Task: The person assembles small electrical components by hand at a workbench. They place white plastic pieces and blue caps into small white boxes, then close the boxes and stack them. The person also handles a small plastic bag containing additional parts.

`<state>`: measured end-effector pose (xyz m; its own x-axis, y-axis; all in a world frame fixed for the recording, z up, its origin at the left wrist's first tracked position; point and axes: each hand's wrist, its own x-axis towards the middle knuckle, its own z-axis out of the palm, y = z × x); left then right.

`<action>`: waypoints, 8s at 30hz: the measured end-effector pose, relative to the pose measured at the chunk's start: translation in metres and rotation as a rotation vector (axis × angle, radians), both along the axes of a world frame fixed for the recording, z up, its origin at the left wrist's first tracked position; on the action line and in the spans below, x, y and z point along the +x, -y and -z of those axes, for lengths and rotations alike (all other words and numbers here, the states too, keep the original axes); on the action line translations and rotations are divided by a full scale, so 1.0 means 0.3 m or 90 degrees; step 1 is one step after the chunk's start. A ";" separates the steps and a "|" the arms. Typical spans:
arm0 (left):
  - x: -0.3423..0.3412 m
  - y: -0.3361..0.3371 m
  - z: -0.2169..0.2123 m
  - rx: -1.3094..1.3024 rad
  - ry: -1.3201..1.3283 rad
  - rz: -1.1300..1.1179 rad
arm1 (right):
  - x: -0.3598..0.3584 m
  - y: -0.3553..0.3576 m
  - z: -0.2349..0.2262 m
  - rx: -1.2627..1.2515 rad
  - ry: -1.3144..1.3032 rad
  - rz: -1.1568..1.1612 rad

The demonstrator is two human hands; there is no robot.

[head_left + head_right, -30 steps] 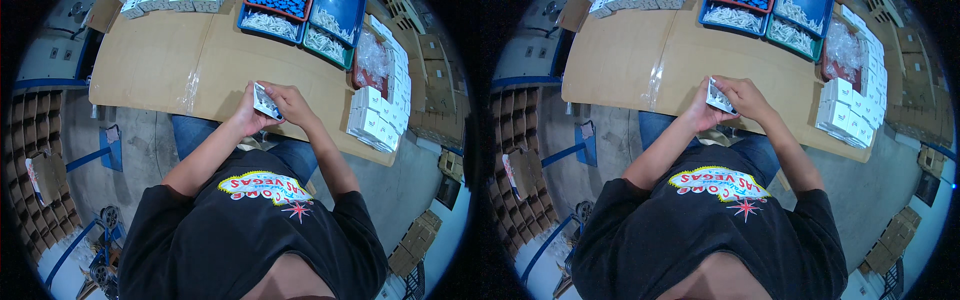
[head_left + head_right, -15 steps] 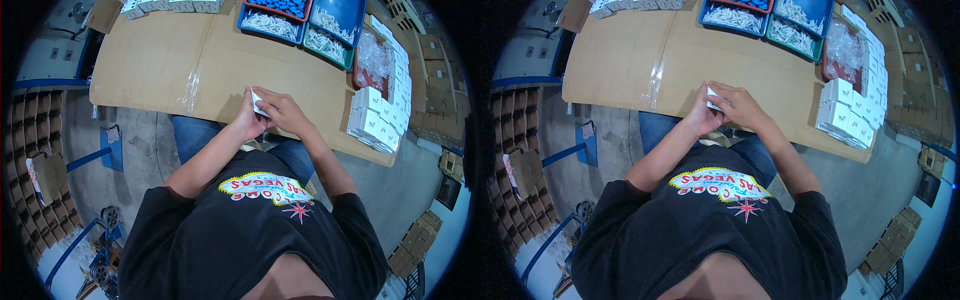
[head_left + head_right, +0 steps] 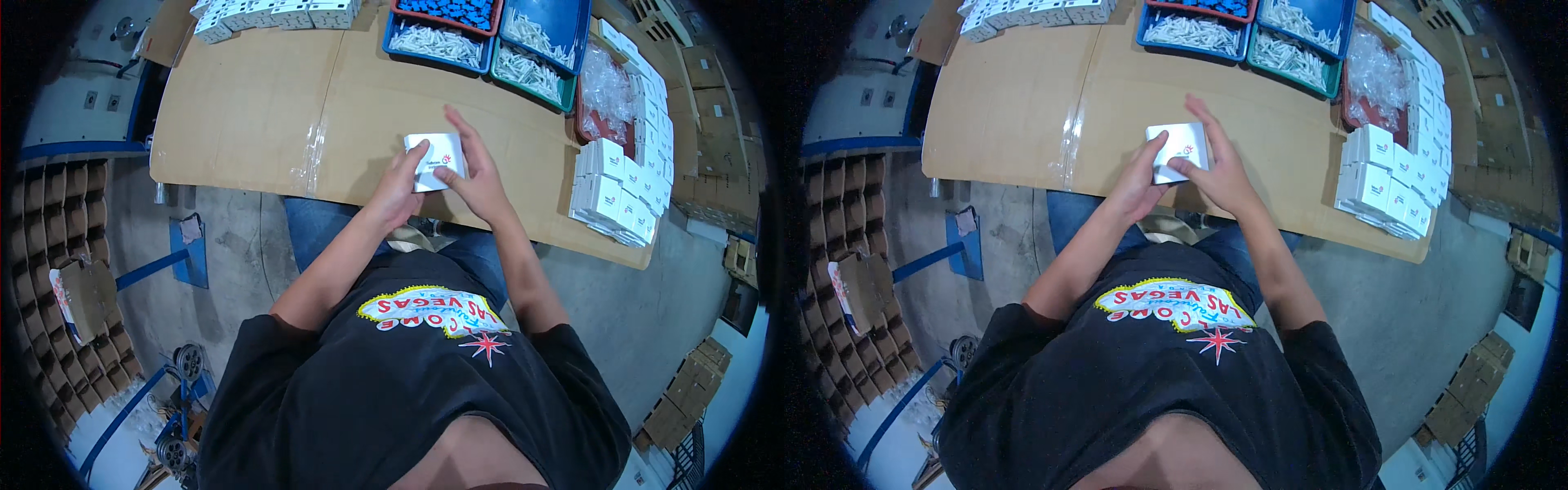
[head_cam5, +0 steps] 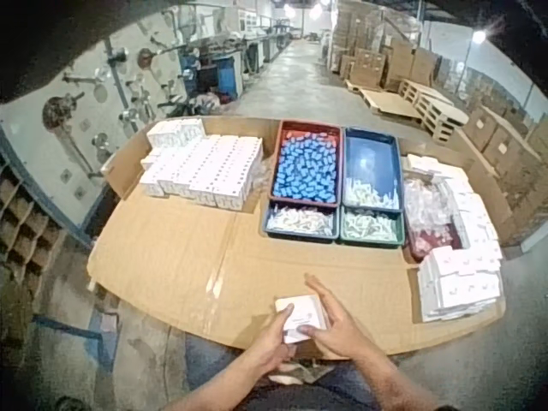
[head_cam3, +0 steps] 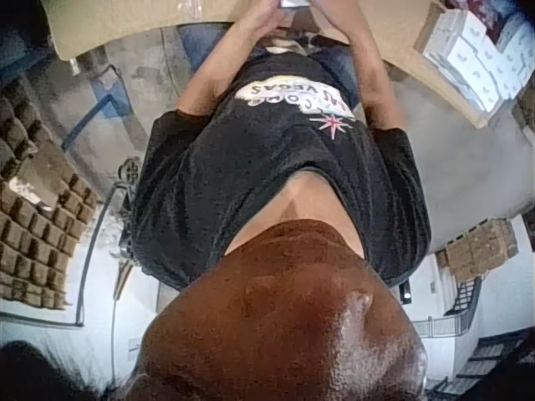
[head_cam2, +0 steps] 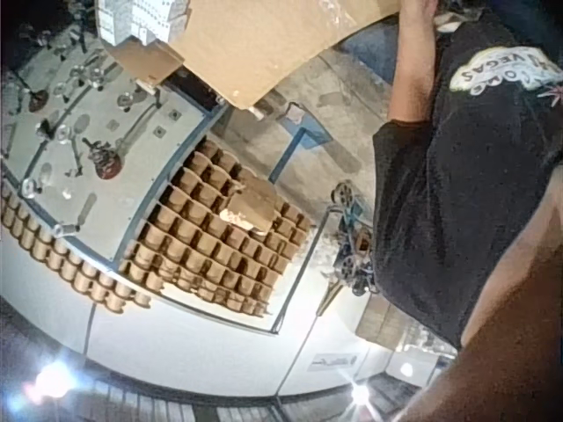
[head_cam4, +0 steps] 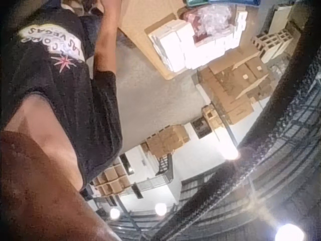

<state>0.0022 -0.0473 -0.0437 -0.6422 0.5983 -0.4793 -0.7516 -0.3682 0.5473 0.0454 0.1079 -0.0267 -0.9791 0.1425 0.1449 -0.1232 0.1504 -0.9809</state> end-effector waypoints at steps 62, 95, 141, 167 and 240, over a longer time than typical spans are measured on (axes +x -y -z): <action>-0.056 0.064 -0.174 -0.059 -0.473 -0.057 | 0.055 -0.012 -0.161 -0.183 -0.003 0.023; -0.029 0.101 -0.139 -0.115 -0.434 0.033 | 0.085 -0.004 -0.119 -0.224 0.021 0.091; -0.534 0.552 0.258 -0.866 -0.829 -0.193 | -0.951 0.069 0.004 0.167 -0.039 0.028; -0.574 0.539 0.268 -1.004 -0.736 -0.043 | -2.392 0.496 0.116 0.349 -0.195 0.244; -0.095 0.332 0.370 -0.762 -0.923 -0.223 | 0.179 0.004 0.451 0.042 0.139 0.095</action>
